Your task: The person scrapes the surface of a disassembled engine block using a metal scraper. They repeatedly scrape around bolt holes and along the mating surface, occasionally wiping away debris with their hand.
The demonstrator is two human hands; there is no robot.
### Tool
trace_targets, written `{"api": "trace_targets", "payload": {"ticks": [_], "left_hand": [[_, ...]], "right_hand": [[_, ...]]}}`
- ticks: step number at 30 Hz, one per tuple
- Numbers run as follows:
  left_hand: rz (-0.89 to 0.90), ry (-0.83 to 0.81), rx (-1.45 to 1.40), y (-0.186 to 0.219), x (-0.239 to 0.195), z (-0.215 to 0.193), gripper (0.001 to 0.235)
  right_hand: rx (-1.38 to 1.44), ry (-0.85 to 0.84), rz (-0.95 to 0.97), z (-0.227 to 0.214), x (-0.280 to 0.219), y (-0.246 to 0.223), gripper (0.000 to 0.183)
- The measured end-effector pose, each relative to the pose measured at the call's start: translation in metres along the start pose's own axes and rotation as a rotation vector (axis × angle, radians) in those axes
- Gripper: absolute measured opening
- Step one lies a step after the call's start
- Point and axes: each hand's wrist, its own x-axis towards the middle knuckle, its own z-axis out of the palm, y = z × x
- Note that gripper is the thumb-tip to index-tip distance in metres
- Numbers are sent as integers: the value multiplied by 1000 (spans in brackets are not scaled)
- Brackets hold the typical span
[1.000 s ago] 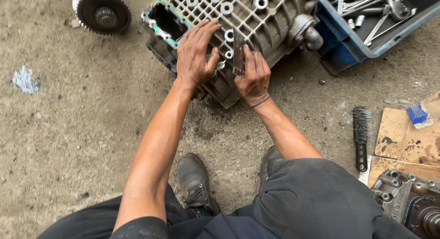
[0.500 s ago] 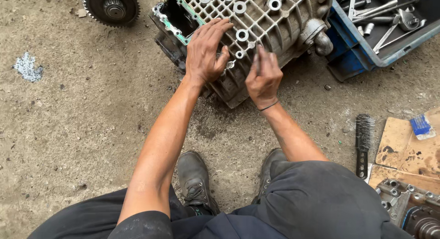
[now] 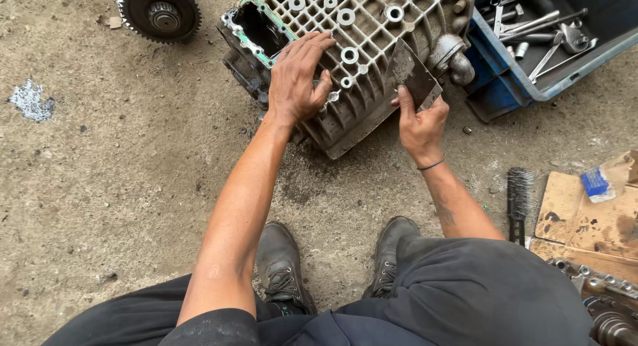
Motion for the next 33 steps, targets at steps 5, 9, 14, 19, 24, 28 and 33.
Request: {"api": "trace_targets", "payload": {"ticks": [5, 9, 14, 19, 24, 28, 33], "left_hand": [[45, 142, -131, 5, -14, -12, 46], [21, 121, -135, 20, 3, -30, 44], [-12, 80, -101, 21, 5, -30, 48], [-48, 60, -86, 23, 6, -35, 46], [-91, 25, -69, 23, 7, -30, 46], [-116, -59, -5, 16, 4, -20, 51], [-150, -124, 19, 11, 10, -8, 53]], "right_hand": [[-79, 42, -16, -8, -11, -23, 31], [-100, -11, 160, -15, -4, -50, 28], [-161, -187, 143, -56, 18, -78, 25], [-281, -372, 63, -107, 71, -138, 26], [-367, -503, 76, -143, 99, -210, 24], [-371, -540, 59, -140, 86, -248, 24], [-578, -549, 152, -122, 71, -250, 22]]}}
